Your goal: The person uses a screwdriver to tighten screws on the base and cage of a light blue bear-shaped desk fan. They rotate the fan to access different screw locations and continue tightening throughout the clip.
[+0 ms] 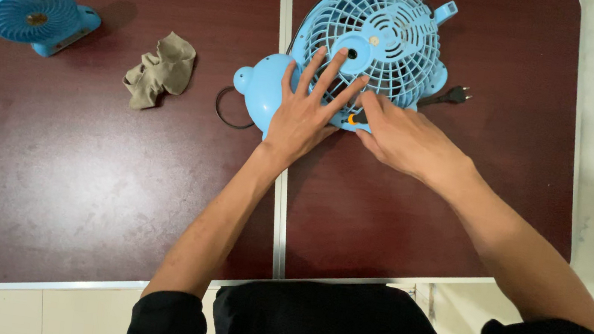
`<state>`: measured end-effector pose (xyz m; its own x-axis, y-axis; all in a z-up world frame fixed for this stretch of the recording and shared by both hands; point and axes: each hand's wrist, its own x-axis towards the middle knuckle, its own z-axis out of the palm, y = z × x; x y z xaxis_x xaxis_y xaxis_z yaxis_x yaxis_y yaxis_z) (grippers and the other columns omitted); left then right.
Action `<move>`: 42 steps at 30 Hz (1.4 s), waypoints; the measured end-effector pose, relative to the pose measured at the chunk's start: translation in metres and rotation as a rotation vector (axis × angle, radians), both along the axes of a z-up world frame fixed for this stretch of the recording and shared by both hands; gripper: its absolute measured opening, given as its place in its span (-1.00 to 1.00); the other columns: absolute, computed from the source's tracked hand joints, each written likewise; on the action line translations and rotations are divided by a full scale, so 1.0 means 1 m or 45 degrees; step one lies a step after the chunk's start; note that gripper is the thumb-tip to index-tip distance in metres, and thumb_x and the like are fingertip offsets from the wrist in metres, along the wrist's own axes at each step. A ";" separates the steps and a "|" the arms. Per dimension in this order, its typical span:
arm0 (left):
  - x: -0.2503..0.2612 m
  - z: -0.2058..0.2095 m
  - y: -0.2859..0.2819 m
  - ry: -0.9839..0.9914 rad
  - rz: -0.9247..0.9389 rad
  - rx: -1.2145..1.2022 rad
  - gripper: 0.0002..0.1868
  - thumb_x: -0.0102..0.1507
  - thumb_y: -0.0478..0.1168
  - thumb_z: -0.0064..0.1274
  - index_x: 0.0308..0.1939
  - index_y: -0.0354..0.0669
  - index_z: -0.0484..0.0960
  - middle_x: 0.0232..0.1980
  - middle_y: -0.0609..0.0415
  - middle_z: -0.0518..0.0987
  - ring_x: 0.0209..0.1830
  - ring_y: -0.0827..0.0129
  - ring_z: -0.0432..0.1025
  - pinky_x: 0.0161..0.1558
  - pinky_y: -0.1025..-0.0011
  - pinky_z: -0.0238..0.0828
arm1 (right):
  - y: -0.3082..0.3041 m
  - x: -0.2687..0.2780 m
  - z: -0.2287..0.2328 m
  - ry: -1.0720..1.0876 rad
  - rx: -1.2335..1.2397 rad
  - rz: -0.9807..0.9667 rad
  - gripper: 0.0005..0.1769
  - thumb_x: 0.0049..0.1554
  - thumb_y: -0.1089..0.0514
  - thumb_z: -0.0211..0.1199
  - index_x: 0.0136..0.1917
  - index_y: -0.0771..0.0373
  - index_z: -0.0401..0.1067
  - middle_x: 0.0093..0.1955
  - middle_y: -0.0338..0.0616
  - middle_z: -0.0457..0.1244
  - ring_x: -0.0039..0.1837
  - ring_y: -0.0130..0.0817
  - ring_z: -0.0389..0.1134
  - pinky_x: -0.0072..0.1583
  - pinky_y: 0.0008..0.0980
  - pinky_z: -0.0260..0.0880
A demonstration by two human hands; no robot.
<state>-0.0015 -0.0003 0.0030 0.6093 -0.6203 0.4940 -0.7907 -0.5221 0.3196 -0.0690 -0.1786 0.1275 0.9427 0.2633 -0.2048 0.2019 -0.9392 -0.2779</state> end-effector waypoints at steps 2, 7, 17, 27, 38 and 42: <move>0.000 0.001 0.000 -0.004 0.008 0.009 0.14 -0.01 0.00 0.48 0.58 0.44 0.19 0.69 0.02 -0.03 0.67 -0.03 -0.11 0.46 -0.40 -0.04 | -0.003 -0.003 -0.002 -0.030 0.009 0.064 -0.65 0.22 0.13 0.18 0.13 0.43 0.25 -0.04 0.24 0.30 -0.20 0.21 0.40 -0.25 0.06 0.42; -0.001 -0.002 0.000 -0.013 0.010 0.033 0.14 -0.01 -0.01 0.48 0.59 0.43 0.19 0.69 0.02 -0.04 0.68 -0.03 -0.11 0.46 -0.40 -0.01 | -0.002 -0.003 -0.016 -0.275 0.049 0.175 -0.70 0.22 0.12 0.21 0.09 0.39 0.27 -0.13 0.18 0.29 -0.16 0.18 0.40 -0.20 0.03 0.43; -0.001 0.004 0.000 0.030 0.013 0.059 0.14 -0.03 -0.03 0.46 0.58 0.46 0.19 0.69 0.04 -0.04 0.68 -0.02 -0.11 0.45 -0.40 0.00 | -0.002 0.000 -0.012 -0.070 -0.009 0.056 -0.69 0.25 0.13 0.18 0.08 0.44 0.24 -0.11 0.21 0.30 -0.19 0.21 0.41 -0.22 0.05 0.42; 0.000 -0.003 -0.002 -0.002 0.005 -0.023 0.10 0.03 0.01 0.45 0.59 0.44 0.18 0.69 0.03 -0.05 0.68 -0.02 -0.13 0.48 -0.41 -0.05 | 0.003 0.006 -0.013 0.008 0.032 0.027 -0.67 0.29 0.09 0.18 0.06 0.42 0.22 -0.19 0.19 0.32 -0.12 0.18 0.41 -0.11 0.03 0.42; -0.001 0.002 -0.005 -0.036 0.071 0.154 0.18 -0.05 0.10 0.45 0.59 0.47 0.14 0.68 0.00 -0.07 0.67 -0.06 -0.16 0.47 -0.47 -0.15 | -0.004 -0.007 -0.008 -0.099 -0.003 0.069 -0.67 0.21 0.17 0.20 0.12 0.42 0.21 0.04 0.18 0.23 -0.19 0.19 0.40 -0.22 0.04 0.44; -0.001 -0.001 -0.006 -0.014 0.073 0.152 0.19 -0.07 0.11 0.46 0.58 0.47 0.14 0.68 0.01 -0.06 0.67 -0.05 -0.16 0.45 -0.47 -0.13 | -0.007 -0.005 -0.016 -0.140 -0.063 0.133 -0.76 0.21 0.20 0.19 0.08 0.38 0.26 0.02 0.13 0.27 -0.16 0.11 0.43 -0.20 -0.02 0.47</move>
<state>-0.0022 -0.0063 0.0020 0.6405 -0.6391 0.4258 -0.7615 -0.6005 0.2441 -0.0740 -0.1856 0.1115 0.9281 0.3535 -0.1168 0.3261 -0.9233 -0.2030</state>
